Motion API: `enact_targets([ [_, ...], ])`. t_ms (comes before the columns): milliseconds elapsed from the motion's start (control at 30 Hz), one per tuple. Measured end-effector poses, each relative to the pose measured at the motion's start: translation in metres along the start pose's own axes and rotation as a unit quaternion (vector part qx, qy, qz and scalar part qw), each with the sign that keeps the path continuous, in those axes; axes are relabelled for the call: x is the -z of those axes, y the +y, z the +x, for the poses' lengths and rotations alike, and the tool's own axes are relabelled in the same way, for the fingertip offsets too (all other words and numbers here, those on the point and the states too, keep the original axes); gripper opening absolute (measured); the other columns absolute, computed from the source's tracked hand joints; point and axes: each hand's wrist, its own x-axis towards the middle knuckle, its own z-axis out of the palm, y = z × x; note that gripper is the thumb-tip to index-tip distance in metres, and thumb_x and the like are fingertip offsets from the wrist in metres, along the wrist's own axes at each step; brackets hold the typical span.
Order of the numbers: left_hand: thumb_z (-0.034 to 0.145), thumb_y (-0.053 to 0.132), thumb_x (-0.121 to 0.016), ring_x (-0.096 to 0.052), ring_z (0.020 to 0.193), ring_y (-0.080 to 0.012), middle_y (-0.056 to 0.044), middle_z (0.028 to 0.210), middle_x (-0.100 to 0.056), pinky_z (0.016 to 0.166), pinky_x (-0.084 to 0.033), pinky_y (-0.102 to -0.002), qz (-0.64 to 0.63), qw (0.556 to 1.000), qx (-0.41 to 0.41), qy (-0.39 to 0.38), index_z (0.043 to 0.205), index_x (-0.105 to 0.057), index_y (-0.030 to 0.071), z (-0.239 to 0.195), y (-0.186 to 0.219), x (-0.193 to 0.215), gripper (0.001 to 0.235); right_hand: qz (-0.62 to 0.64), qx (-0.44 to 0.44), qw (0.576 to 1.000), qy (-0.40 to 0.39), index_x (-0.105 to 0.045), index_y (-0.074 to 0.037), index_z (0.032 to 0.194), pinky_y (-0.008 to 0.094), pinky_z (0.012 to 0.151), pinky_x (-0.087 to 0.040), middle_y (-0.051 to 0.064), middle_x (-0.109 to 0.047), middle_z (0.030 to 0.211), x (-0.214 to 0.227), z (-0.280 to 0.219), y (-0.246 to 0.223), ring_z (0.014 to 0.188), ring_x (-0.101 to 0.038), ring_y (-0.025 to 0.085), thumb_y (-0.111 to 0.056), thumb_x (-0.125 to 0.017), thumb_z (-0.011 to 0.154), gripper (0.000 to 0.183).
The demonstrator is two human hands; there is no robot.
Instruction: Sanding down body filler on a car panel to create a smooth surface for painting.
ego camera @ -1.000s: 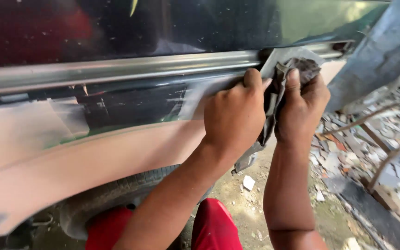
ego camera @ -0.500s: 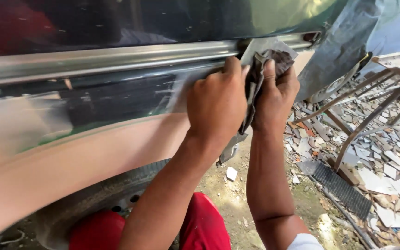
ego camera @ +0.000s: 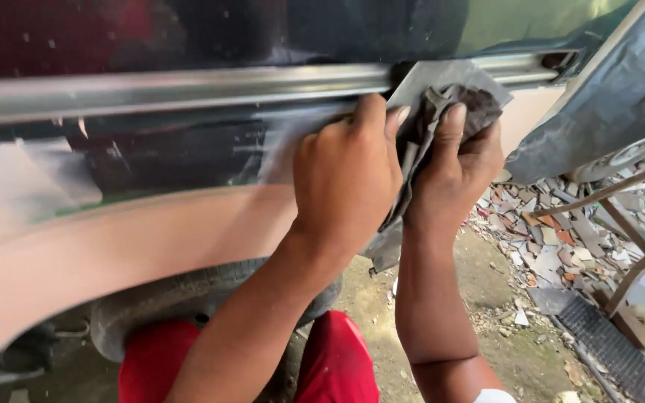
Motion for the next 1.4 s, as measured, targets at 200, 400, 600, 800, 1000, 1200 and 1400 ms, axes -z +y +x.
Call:
enact_targets([
  [200, 0.1, 0.023, -0.059, -0.059, 0.047, -0.0347, -0.007, 0.055, -0.061, 0.041, -0.038, -0.046, -0.016, 0.998, -0.029, -0.053, 0.082, -0.048, 0.009, 0.0, -0.011, 0.011, 0.025, -0.131, 0.003, 0.991, 0.03, -0.058, -0.005, 0.102, 0.03, 0.071, -0.046, 0.003, -0.059, 0.089, -0.011, -0.007, -0.012, 0.083, -0.051, 0.011, -0.034, -0.053, 0.103, 0.03],
  [400, 0.102, 0.023, -0.058, -0.055, 0.046, -0.0305, -0.006, 0.054, -0.055, 0.04, -0.035, -0.042, -0.027, 0.999, -0.032, -0.013, 0.079, -0.047, 0.01, -0.009, -0.009, 0.005, 0.028, -0.154, 0.032, 0.988, 0.004, -0.057, -0.005, 0.098, 0.03, 0.07, -0.044, 0.003, -0.059, 0.085, 0.004, 0.001, 0.002, 0.08, -0.05, 0.012, -0.036, -0.053, 0.103, 0.032],
  [600, 0.103, 0.02, -0.054, -0.037, 0.049, -0.0412, -0.011, 0.055, -0.041, 0.048, -0.029, -0.045, -0.093, 0.995, 0.002, -0.02, 0.074, -0.039, 0.008, -0.004, 0.013, -0.002, 0.034, -0.052, -0.031, 0.997, -0.051, -0.06, -0.004, 0.11, 0.03, 0.083, -0.049, 0.003, -0.063, 0.098, 0.023, 0.013, 0.005, 0.092, -0.055, 0.013, -0.033, -0.055, 0.101, 0.031],
  [800, 0.096, 0.016, -0.064, -0.054, 0.047, -0.0379, -0.012, 0.051, -0.052, 0.044, -0.033, -0.046, -0.066, 0.998, -0.003, -0.008, 0.073, -0.048, 0.007, 0.005, 0.01, 0.0, 0.03, 0.038, -0.063, 0.997, 0.026, -0.062, -0.004, 0.11, 0.028, 0.078, -0.054, 0.006, -0.066, 0.099, 0.003, 0.002, 0.001, 0.09, -0.061, 0.013, -0.031, -0.058, 0.101, 0.028],
  [1000, 0.095, 0.02, -0.062, -0.057, 0.046, -0.0405, -0.013, 0.051, -0.058, 0.041, -0.035, -0.049, -0.03, 0.999, 0.003, -0.041, 0.075, -0.051, 0.006, 0.01, 0.007, 0.004, 0.027, -0.013, -0.044, 0.998, 0.038, -0.061, -0.005, 0.099, 0.027, 0.068, -0.052, 0.005, -0.065, 0.088, 0.001, 0.005, -0.005, 0.078, -0.059, 0.012, -0.032, -0.057, 0.101, 0.027],
  [1200, 0.098, 0.023, -0.058, -0.059, 0.047, -0.0407, -0.013, 0.052, -0.061, 0.042, -0.039, -0.05, -0.038, 0.997, -0.032, -0.059, 0.081, -0.053, 0.007, 0.005, -0.003, 0.012, 0.024, -0.027, -0.063, 0.997, -0.023, -0.061, -0.007, 0.1, 0.027, 0.074, -0.049, 0.0, -0.062, 0.09, 0.008, 0.008, -0.013, 0.083, -0.055, 0.01, -0.032, -0.061, 0.1, 0.024],
  [1400, 0.1, 0.027, -0.055, -0.058, 0.048, -0.0421, -0.011, 0.052, -0.06, 0.042, -0.038, -0.051, -0.038, 0.998, 0.006, -0.056, 0.081, -0.049, 0.01, -0.008, -0.007, 0.015, 0.026, -0.091, -0.036, 0.994, -0.04, -0.06, -0.006, 0.103, 0.029, 0.076, -0.048, 0.002, -0.061, 0.092, 0.009, -0.002, -0.014, 0.086, -0.053, 0.012, -0.032, -0.059, 0.101, 0.026],
])
